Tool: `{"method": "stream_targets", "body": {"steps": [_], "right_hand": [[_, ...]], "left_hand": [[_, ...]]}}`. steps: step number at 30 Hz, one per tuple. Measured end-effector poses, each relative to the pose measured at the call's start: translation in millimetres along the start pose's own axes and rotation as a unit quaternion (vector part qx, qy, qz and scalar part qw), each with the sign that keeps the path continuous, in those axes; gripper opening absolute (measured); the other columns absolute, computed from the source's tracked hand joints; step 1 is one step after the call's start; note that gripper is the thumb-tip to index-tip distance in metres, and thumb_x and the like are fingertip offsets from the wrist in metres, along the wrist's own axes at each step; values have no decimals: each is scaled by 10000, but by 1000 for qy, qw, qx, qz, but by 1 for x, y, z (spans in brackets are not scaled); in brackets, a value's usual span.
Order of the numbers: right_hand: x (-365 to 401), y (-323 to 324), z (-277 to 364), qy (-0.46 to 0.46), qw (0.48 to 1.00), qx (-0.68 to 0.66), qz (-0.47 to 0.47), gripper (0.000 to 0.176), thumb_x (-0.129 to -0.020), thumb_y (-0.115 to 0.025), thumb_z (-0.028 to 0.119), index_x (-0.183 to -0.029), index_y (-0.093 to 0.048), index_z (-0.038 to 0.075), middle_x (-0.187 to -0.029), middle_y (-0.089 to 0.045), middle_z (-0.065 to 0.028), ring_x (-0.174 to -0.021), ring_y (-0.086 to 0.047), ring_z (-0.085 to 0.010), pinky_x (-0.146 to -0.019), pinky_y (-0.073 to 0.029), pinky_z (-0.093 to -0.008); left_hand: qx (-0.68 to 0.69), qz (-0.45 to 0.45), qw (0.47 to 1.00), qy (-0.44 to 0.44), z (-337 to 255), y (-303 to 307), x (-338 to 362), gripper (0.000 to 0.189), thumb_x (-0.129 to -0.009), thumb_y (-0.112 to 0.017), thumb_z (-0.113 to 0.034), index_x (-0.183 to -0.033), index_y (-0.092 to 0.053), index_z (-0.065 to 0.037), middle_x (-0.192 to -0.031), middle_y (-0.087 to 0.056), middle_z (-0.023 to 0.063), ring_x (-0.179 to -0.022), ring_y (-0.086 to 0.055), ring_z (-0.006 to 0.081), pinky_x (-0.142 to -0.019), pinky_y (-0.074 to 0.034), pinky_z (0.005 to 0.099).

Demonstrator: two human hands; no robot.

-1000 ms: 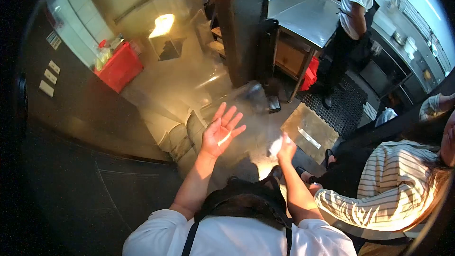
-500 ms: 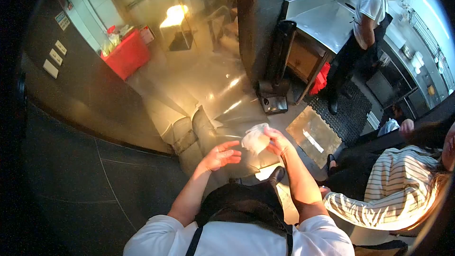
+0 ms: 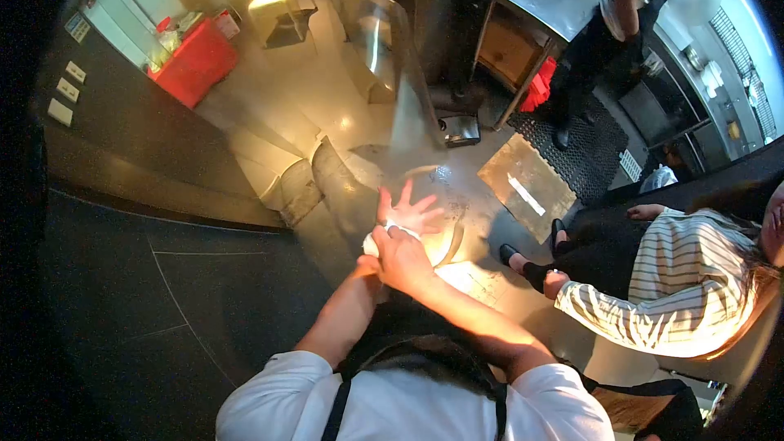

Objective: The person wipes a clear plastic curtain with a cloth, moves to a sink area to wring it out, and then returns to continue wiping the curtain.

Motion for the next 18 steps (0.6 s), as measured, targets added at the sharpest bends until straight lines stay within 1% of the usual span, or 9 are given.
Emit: {"method": "stream_targets", "body": {"steps": [3,8,9,10,12,14,15,16,18], "right_hand": [[32,25,-12,-15,991,-25,-134,463,-811,-762,360,-1065,-586,15,-958,-578,-247,-919,-583,-426,-811,-461,-505],[97,69,-51,-20,962,18,-271,526,-748,-798,362,-1105,-583,40,-1026,-539,-195,-958,-518,-388,-840,-389,-525],[99,77,-55,-14,964,54,-258,504,-772,-761,379,-1102,-577,46,-1242,-496,-265,-1173,-466,-462,-973,-340,-616],[99,92,-60,16,957,86,-278,495,-797,-733,377,-1136,-585,46,-1349,-431,-284,-1276,-387,-489,-1044,-273,-639],[77,115,-80,12,947,106,-302,466,-835,-675,322,-1190,-607,27,-1500,-348,-290,-1431,-210,-554,-1142,-147,-684],[64,171,-65,-37,923,55,-378,496,-875,-616,296,-1269,-555,1,-1476,-392,-272,-1384,-287,-552,-1116,-181,-698],[56,162,-58,5,947,13,-322,592,-882,-614,305,-1386,-463,34,-1509,-356,-273,-1418,-239,-541,-1133,-159,-683],[65,164,-27,59,948,35,-310,596,-874,-612,298,-1377,-464,17,-1496,-363,-276,-1393,-269,-538,-1110,-193,-685],[85,164,34,169,941,74,-285,604,-857,-608,285,-1359,-464,-18,-1470,-378,-282,-1343,-330,-531,-1064,-261,-689]], "left_hand": [[111,180,977,-5,29,-89,-16,1010,-692,-480,-935,-1548,-249,-453,-1625,-127,234,-1411,-231,552,-1016,-260,795],[75,177,981,27,53,-153,-38,1078,-654,-471,-958,-1563,-216,-437,-1628,-126,246,-1444,-151,555,-1071,-193,781],[59,146,987,33,56,-166,-35,1087,-651,-466,-961,-1566,-202,-437,-1629,-135,244,-1448,-139,556,-1076,-180,780],[43,110,992,38,62,-173,-27,1096,-648,-462,-964,-1569,-189,-436,-1629,-143,243,-1452,-128,558,-1081,-167,780],[38,190,980,36,73,-209,-14,1080,-716,-403,-943,-1594,-124,-378,-1619,-173,252,-1445,-146,572,-1084,-154,778],[108,181,978,4,75,-232,-12,1055,-739,-389,-931,-1585,-190,-333,-1607,-181,278,-1428,-208,568,-1067,-180,786],[95,198,976,-12,74,-244,-10,1047,-745,-386,-927,-1578,-224,-314,-1601,-183,290,-1419,-237,566,-1058,-194,791],[-12,256,966,-25,70,-263,-5,1046,-741,-391,-928,-1567,-258,-300,-1597,-182,301,-1410,-261,565,-1046,-208,797],[-52,238,968,-59,50,-272,-3,1019,-748,-402,-919,-1573,-231,-346,-1597,-206,285,-1419,-209,583,-1073,-196,778]]}}
Point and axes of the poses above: each hand's wrist, its own x-axis away from the middle knuckle, its own y-axis out of the back of the hand, z = x × y, the point moved 10 cm from there along -x, towards the middle knuckle
